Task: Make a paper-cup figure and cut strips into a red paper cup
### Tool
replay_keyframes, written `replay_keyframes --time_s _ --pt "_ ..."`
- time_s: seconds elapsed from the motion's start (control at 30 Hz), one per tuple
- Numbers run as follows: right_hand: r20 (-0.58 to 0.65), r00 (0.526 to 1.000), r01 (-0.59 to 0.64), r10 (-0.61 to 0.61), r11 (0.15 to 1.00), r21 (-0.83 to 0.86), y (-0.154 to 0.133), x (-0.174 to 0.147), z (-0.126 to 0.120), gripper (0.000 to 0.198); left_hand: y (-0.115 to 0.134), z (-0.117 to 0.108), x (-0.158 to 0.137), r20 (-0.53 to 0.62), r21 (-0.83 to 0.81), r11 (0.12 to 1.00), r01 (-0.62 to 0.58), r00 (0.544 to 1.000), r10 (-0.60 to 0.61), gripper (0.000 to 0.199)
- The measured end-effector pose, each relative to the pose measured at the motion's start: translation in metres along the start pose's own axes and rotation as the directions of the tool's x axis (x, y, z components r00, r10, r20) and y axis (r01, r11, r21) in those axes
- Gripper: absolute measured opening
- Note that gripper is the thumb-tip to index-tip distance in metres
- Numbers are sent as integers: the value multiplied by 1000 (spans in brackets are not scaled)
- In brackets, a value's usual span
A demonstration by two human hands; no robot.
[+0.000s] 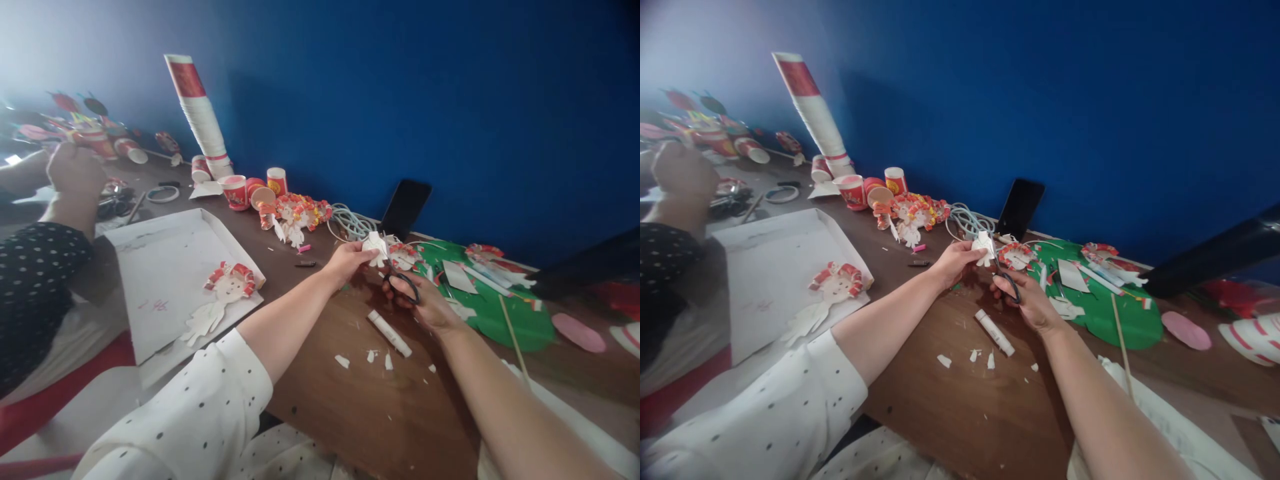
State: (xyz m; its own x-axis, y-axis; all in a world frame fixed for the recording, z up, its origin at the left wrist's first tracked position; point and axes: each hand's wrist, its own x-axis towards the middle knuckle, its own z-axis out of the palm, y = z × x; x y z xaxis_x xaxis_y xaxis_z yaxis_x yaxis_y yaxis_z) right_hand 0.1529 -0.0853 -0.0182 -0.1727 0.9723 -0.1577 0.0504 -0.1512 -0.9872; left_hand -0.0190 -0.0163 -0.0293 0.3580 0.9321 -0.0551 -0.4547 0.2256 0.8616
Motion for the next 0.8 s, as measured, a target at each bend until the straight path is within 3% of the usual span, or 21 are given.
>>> replay_keyframes --time_s 0.27,0.8 --pt "-82 996 17 -24 997 -79 5 3 4 36 -8 0 0 15 78 997 -11 1000 10 28" --pt "-140 990 8 -28 990 -144 7 3 9 42 -9 8 -3 -18 -34 999 -6 1000 5 24"
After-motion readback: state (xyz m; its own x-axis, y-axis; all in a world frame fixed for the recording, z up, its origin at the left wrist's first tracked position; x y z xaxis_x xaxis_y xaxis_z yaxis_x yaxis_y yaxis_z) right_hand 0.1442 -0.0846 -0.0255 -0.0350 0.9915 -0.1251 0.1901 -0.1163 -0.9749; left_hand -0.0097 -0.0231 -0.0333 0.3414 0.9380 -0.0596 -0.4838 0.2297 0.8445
